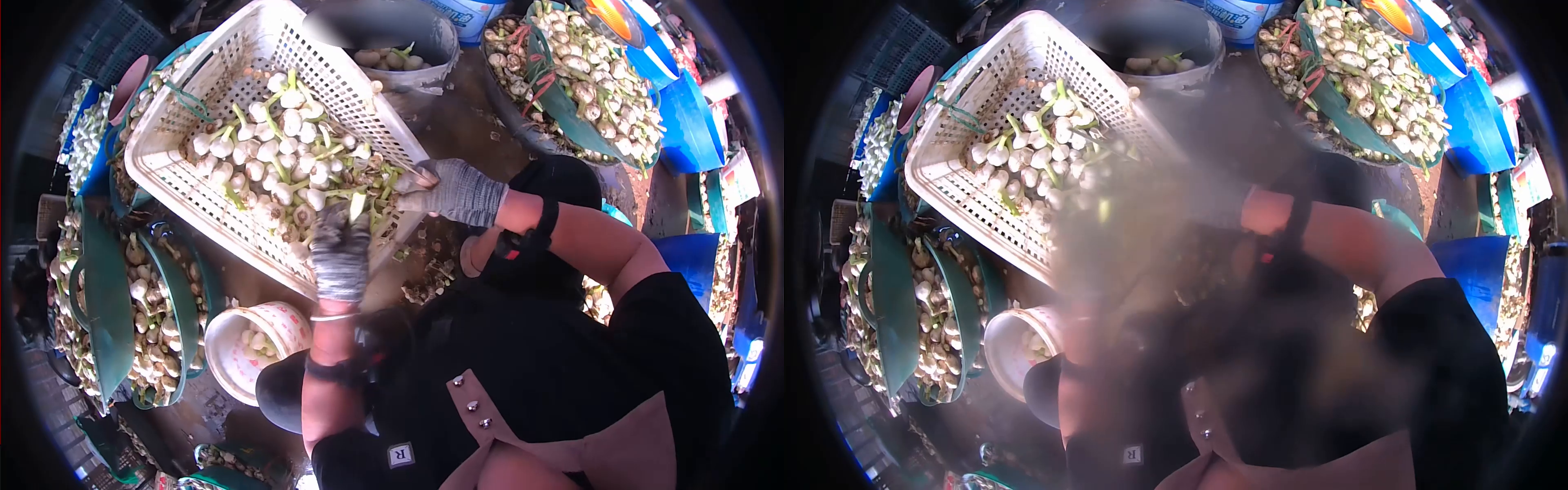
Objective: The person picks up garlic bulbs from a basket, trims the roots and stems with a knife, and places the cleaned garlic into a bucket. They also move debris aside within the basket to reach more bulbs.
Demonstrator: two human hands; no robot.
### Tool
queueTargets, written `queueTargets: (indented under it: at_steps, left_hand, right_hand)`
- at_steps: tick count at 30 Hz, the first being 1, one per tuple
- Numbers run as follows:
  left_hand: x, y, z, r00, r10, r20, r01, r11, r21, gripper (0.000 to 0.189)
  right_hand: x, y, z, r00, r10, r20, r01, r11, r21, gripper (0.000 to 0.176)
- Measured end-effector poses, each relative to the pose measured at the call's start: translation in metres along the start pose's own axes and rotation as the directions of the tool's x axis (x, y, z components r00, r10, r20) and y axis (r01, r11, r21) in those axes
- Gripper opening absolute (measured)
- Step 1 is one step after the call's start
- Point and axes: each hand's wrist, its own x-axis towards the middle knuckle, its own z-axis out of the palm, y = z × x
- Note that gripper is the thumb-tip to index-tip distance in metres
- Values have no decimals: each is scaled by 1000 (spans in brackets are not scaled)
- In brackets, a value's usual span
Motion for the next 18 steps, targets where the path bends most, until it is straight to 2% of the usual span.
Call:
queueTargets:
  at_steps: [1, 2, 3, 4, 5, 6, 7, 8, 9, 10, 11, 12, 13, 14, 15, 16, 18]
  left_hand:
    - [-1, 11, 16, 977, -208, 58, 214, 909, -357, 24]
    - [-2, 12, 28, 997, -74, 21, 74, 996, -42, 31]
    - [3, 27, 30, 996, -61, 59, 68, 991, -118, 33]
    - [11, 42, 28, 994, -48, 95, 65, 979, -195, 35]
    - [21, 48, 27, 995, -48, 89, 64, 979, -194, 35]
    - [33, 51, 27, 938, -345, 36, 336, 878, -341, 33]
    - [41, 52, 28, 789, -613, 35, 549, 679, -488, 32]
    - [24, -27, 40, 934, -357, 1, 291, 761, -579, 29]
    - [30, -55, 35, 910, -414, -19, 358, 809, -465, 29]
    - [41, -73, 29, 885, -463, -47, 421, 839, -344, 29]
    - [51, -85, 25, 884, -462, -72, 447, 880, -161, 32]
    - [64, -95, 23, 886, -454, -100, 458, 889, 23, 34]
    - [75, -108, 26, 889, -447, -103, 451, 892, 21, 34]
    - [84, -124, 31, 949, -295, -112, 315, 909, 272, 38]
    - [91, -133, 34, 987, -141, -78, 161, 848, 505, 42]
    - [97, -132, 37, 987, -139, -80, 160, 848, 504, 42]
    - [105, -128, 44, 947, -303, 108, 118, 641, 758, 44]
  right_hand:
    - [4, 4, 11, 960, -257, -109, 264, 963, 60, 28]
    - [10, 6, 16, 840, -492, -229, 520, 850, 83, 29]
    - [13, 1, 12, 746, -608, -271, 594, 792, -142, 35]
    - [13, -4, 1, 745, -611, -268, 598, 789, -141, 35]
    - [4, -26, -17, 785, -550, -284, 529, 834, -154, 35]
    - [1, -42, -34, 819, -489, -301, 459, 872, -167, 36]
    - [14, -45, -56, 707, -610, -358, 439, 775, -455, 35]
    - [30, -48, -79, 582, -726, -366, 345, 628, -698, 34]
    - [40, -60, -100, 558, -653, -512, 437, 756, -488, 32]
    - [46, -68, -115, 548, -544, -636, 523, 816, -248, 30]
    - [50, -67, -124, 541, -543, -642, 524, 815, -248, 30]
    - [53, -65, -135, 356, -754, -552, 381, 656, -651, 27]
    - [56, -63, -143, 221, -912, -345, 133, 378, -916, 25]
    - [53, -61, -139, 217, -914, -343, 131, 375, -918, 25]
    - [43, -56, -126, 357, -813, -460, 365, 574, -733, 24]
    - [39, -51, -117, 517, -691, -505, 527, 722, -449, 24]
    - [49, -46, -99, 377, -871, -316, 432, 467, -772, 24]
